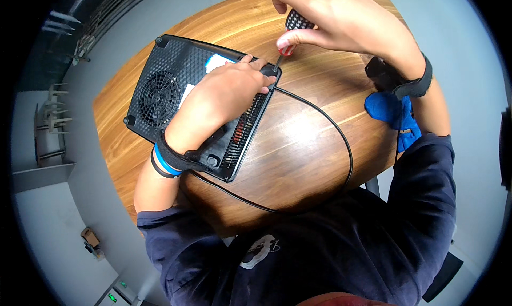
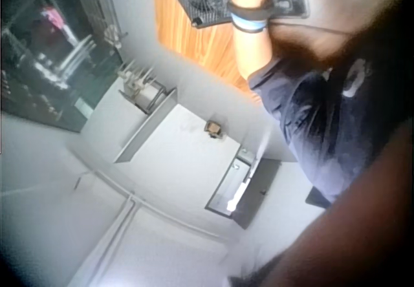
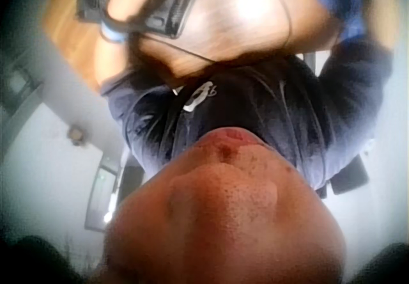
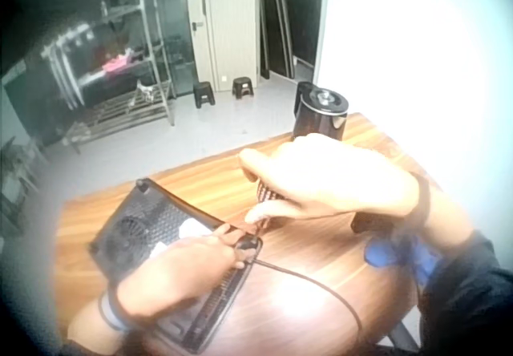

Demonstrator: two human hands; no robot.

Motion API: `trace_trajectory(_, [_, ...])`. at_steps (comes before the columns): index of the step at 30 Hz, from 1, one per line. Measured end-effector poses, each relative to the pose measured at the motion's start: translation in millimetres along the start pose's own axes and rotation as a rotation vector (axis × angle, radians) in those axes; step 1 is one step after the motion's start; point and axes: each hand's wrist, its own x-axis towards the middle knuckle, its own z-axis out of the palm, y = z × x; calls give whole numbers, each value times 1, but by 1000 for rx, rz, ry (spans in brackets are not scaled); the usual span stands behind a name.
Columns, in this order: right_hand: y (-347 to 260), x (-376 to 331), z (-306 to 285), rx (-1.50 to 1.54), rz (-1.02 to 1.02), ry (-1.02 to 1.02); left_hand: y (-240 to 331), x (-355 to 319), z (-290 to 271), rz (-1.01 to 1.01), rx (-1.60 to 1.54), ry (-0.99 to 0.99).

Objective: The person uses a screwdriver to remove screws from the underside of a black induction cooktop, then flips it over to reveal the control panel. They place a stainless steel kettle on the cooktop and wipe its lid with a blue cloth.

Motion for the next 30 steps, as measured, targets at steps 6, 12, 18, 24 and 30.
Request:
trace_trajectory(6, [19, 0, 6, 277, -241, 72, -1, 3, 8, 50, 21, 78])
trace_trajectory(12, [3, -2, -4, -66, 77, -26, -4, 1, 11, 50, 30, 75])
trace_trajectory(18, [26, -8, 14, 355, -264, 83, 0, 0, 7, 37, 48, 90])
trace_trajectory(24, [-2, -13, -1, -23, 81, -10, 1, 0, 4, 31, 25, 77])
trace_trajectory(30, [-14, -21, 10, -175, 245, 44, 2, 1, 0, 26, 43, 41])
